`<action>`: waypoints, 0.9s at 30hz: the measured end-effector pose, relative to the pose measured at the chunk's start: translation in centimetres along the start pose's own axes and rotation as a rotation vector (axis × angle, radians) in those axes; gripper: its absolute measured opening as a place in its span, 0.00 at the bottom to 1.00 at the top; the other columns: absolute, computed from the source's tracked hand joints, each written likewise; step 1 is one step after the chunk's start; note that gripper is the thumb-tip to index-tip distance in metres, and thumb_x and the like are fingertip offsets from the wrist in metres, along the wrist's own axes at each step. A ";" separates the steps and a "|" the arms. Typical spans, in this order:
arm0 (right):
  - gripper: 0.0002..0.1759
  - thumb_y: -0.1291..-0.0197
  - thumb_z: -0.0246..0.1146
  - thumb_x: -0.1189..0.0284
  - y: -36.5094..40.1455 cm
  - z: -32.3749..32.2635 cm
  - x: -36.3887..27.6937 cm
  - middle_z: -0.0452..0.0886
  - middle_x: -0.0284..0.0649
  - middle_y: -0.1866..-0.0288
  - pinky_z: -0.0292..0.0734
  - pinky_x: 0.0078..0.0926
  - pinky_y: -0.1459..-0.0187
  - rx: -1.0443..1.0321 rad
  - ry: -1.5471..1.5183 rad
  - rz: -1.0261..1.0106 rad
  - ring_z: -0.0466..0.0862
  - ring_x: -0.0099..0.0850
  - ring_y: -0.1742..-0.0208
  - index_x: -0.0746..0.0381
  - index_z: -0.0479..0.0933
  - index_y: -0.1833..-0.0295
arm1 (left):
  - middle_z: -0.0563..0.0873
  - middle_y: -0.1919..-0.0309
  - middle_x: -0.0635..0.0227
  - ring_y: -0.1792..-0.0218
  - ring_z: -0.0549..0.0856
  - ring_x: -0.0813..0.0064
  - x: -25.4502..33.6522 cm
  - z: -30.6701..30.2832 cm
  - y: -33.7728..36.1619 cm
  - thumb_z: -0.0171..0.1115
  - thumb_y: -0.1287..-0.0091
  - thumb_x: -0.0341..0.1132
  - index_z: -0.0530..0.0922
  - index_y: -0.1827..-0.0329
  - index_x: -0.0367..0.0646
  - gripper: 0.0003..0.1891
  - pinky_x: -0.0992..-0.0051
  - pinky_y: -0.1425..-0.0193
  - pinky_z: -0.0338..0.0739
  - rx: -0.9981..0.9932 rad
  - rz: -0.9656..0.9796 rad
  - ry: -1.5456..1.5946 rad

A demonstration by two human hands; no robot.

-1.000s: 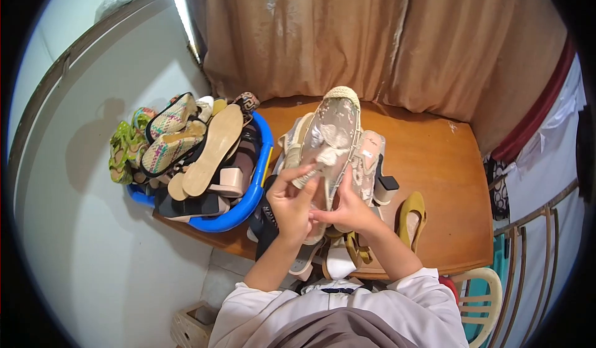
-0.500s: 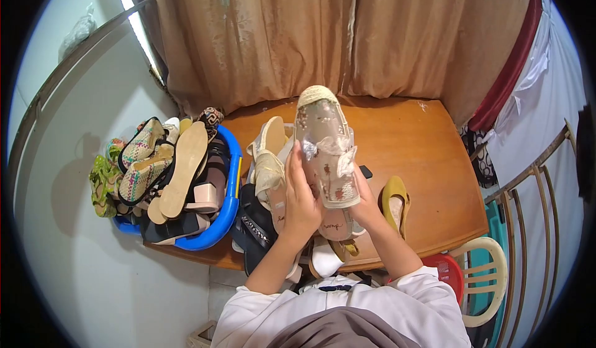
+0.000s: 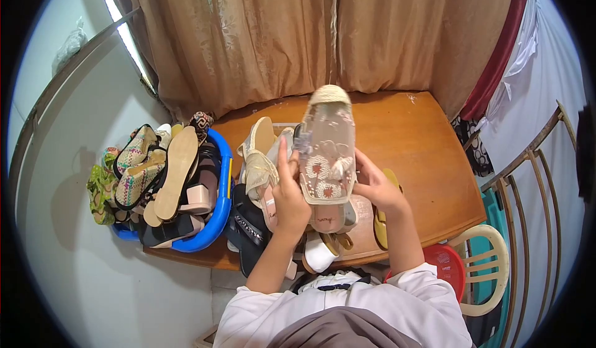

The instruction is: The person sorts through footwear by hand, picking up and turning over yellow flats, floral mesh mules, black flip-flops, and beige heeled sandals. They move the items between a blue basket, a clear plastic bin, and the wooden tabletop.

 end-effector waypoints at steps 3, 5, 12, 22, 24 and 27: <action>0.51 0.50 0.64 0.68 0.6 -0.3 -1.0 0.59 0.44 0.32 0.63 0.34 0.38 -0.079 -0.271 0.085 0.65 0.35 0.34 0.61 0.40 0.26 | 0.73 0.41 0.45 0.42 0.76 0.54 0.3 0.8 0.5 0.52 0.39 0.19 0.50 0.29 0.35 0.35 0.68 0.40 0.71 -0.066 0.078 -0.096; 0.52 0.50 0.65 0.65 0.8 0.4 -2.1 0.59 0.44 0.32 0.64 0.33 0.38 0.025 -0.375 0.044 0.65 0.35 0.35 0.59 0.39 0.26 | 0.69 0.38 0.44 0.39 0.73 0.54 0.4 1.6 0.8 0.46 0.40 0.16 0.52 0.30 0.32 0.32 0.67 0.38 0.70 -0.082 0.277 -0.194; 0.29 0.34 0.55 0.62 1.4 0.2 -1.6 0.67 0.39 0.41 0.72 0.27 0.47 0.302 -0.287 -0.086 0.71 0.26 0.44 0.56 0.53 0.32 | 0.80 0.51 0.48 0.54 0.83 0.54 1.8 2.3 0.4 0.52 0.43 0.18 0.67 0.38 0.36 0.26 0.67 0.52 0.78 0.026 0.278 -0.328; 0.27 0.33 0.54 0.66 2.8 -1.8 -1.9 0.72 0.37 0.48 0.77 0.25 0.55 0.349 -0.157 0.005 0.76 0.22 0.52 0.56 0.52 0.33 | 0.83 0.62 0.51 0.62 0.85 0.57 2.0 3.0 -0.3 0.54 0.45 0.18 0.72 0.43 0.37 0.23 0.68 0.60 0.79 -0.002 0.276 -0.274; 0.38 0.38 0.59 0.67 3.6 -1.7 -2.2 0.69 0.41 0.42 0.74 0.30 0.48 0.257 -0.102 -0.014 0.74 0.28 0.46 0.55 0.44 0.29 | 0.83 0.62 0.50 0.61 0.85 0.56 2.2 3.1 -0.3 0.56 0.45 0.22 0.72 0.45 0.36 0.22 0.68 0.60 0.78 0.027 0.246 -0.224; 0.65 0.55 0.72 0.72 4.4 -0.7 -2.9 0.48 0.51 0.27 0.64 0.38 0.37 0.043 -0.076 -0.081 0.59 0.40 0.30 0.51 0.25 0.26 | 0.82 0.62 0.47 0.61 0.84 0.53 2.5 3.5 0.2 0.62 0.45 0.30 0.72 0.47 0.33 0.22 0.68 0.58 0.76 0.076 0.214 -0.200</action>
Point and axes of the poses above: each hand's wrist, its own y-axis away from the middle knuckle, its own z-axis out of the palm, x = y × z, the point moved 3 cm from there along -y, towards the middle knuckle
